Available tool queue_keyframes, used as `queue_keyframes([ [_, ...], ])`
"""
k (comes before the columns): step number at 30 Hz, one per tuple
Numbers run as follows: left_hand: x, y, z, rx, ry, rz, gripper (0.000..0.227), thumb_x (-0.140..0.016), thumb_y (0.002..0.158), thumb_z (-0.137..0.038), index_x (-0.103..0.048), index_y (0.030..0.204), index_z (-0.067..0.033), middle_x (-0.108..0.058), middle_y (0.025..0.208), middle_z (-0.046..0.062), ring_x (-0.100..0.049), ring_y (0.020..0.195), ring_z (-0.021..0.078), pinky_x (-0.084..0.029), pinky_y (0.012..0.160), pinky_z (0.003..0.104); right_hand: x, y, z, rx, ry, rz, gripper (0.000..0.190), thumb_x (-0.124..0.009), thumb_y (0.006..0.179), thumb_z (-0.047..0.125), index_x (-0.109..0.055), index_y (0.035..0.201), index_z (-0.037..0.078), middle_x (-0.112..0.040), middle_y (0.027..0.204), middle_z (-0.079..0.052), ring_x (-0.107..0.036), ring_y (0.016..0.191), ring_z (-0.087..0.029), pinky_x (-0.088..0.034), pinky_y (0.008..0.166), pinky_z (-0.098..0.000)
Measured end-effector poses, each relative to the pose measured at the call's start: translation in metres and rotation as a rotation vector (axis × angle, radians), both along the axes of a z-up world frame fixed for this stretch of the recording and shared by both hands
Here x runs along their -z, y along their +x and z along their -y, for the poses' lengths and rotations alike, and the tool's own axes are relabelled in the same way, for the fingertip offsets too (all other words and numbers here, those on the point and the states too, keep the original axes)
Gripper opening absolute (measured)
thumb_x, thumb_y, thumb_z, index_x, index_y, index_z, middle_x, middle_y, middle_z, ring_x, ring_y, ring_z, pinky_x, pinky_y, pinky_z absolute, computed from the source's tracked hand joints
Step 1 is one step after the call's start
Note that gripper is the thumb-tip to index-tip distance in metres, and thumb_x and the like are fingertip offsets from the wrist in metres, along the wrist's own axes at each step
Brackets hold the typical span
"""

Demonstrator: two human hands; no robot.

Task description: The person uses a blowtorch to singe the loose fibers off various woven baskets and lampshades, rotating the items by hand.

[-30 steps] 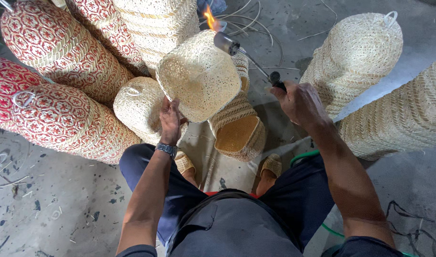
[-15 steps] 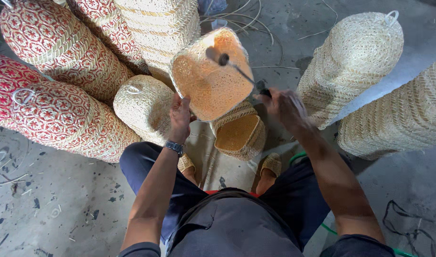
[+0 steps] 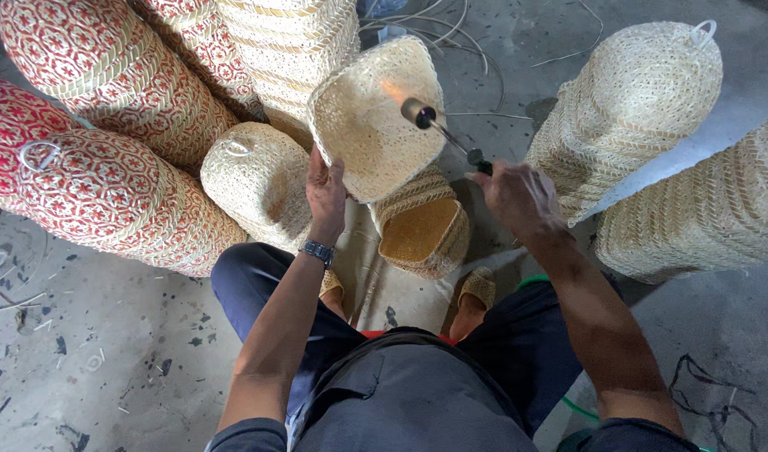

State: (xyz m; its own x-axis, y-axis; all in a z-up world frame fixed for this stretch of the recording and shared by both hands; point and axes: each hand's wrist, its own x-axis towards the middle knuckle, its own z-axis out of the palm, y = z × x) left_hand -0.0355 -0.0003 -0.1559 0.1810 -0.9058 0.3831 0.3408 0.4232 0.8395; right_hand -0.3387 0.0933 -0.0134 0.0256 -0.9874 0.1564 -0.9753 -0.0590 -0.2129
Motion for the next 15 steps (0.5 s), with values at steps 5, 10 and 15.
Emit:
queue_keyframes([
  [5, 0.009, -0.004, 0.001, -0.02, 0.172, -0.064, 0.055, -0.059, 0.111, -0.011, -0.043, 0.164, -0.0085, -0.062, 0.13, 0.014, -0.043, 0.084, 0.0186, -0.041, 0.066, 0.03, -0.002, 0.014, -0.015, -0.051, 0.111, 0.128, 0.052, -0.064, 0.099, 0.049, -0.072, 0.094, -0.002, -0.068, 0.073, -0.025, -0.071, 0.072, -0.041, -0.052, 0.068, -0.0533],
  [10, -0.003, -0.008, -0.005, 0.062, -0.099, -0.167, 0.05, -0.057, 0.111, -0.011, -0.041, 0.158, -0.007, -0.061, 0.146, 0.002, -0.062, 0.123, 0.006, -0.054, 0.104, 0.024, 0.009, 0.022, -0.016, -0.138, 0.203, 0.261, 0.046, -0.065, 0.097, 0.045, -0.071, 0.1, 0.0, -0.066, 0.071, -0.025, -0.069, 0.068, -0.042, -0.05, 0.067, -0.0518],
  [15, -0.014, -0.013, -0.011, 0.02, 0.089, -0.162, 0.054, -0.057, 0.11, -0.011, -0.043, 0.161, -0.005, -0.064, 0.138, 0.011, -0.045, 0.103, 0.0221, -0.042, 0.087, 0.035, 0.014, 0.018, -0.008, -0.165, -0.09, 0.225, 0.048, -0.066, 0.1, 0.045, -0.07, 0.094, -0.002, -0.065, 0.073, -0.026, -0.067, 0.071, -0.044, -0.049, 0.063, -0.0508],
])
